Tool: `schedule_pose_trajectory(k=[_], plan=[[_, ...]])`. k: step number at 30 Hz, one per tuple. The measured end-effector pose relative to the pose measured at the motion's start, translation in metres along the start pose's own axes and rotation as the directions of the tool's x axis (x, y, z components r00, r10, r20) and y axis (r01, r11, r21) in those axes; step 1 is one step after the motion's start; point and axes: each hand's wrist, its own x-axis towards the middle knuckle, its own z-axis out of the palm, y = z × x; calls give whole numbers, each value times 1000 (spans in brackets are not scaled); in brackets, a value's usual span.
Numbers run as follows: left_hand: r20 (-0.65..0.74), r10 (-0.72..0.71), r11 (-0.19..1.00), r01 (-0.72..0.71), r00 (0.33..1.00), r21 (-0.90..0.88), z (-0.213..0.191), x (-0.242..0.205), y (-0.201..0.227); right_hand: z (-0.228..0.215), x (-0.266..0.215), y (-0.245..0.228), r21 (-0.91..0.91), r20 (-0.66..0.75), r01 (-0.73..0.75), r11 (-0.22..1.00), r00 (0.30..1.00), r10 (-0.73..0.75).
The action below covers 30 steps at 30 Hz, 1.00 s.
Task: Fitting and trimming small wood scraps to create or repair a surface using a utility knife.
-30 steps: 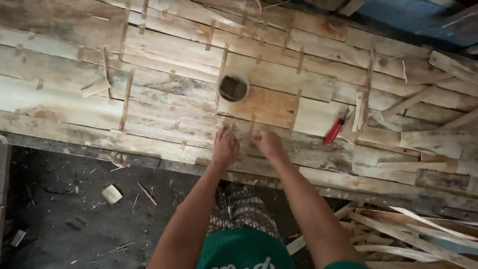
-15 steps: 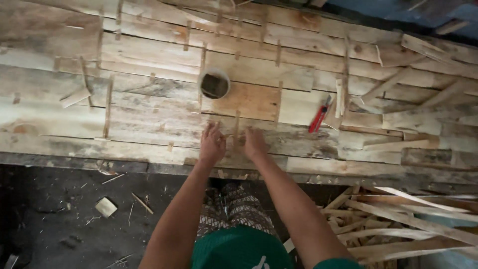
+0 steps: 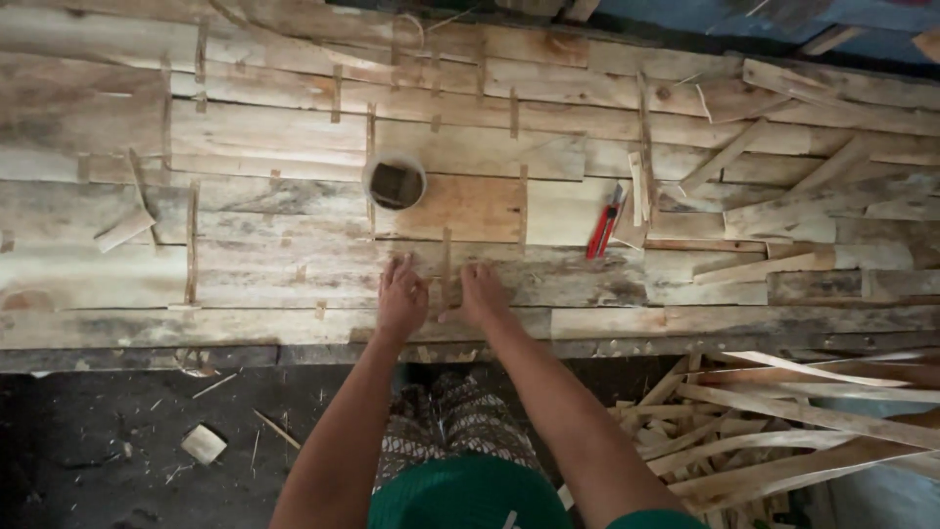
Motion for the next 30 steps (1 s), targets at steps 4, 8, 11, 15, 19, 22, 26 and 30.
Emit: schedule_pose_trajectory(k=[4,8,11,15,19,22,26,30], plan=[[-32,31,999,-32,999,-10,1,-6,0,27,6,11,1,-62,33,999,998,-33],[-7,22,1000,-22,1000,-1,-3,-2,1,32,8,12,-70,-83,59,996,994,-65],[-28,51,999,-51,998,-4,-2,-5,-1,24,3,4,-85,-70,48,995,996,-54],[-79,109,994,-110,991,-5,2,-7,-5,21,2,3,-110,-72,50,993,996,-58],[-64,118,993,-115,991,39,-3,-3,-4,17,-9,-3,-54,-35,21,998,999,-23],[12,47,999,-47,999,5,-6,-4,-3,23,-8,0,-43,-58,19,999,998,-22],[8,23,998,-23,1000,-56,-7,-2,-2,26,-6,6,-59,-117,72,996,990,-79],[-75,83,992,-90,994,-93,2,-7,-14,27,-11,9,16,-154,101,995,983,-97]])
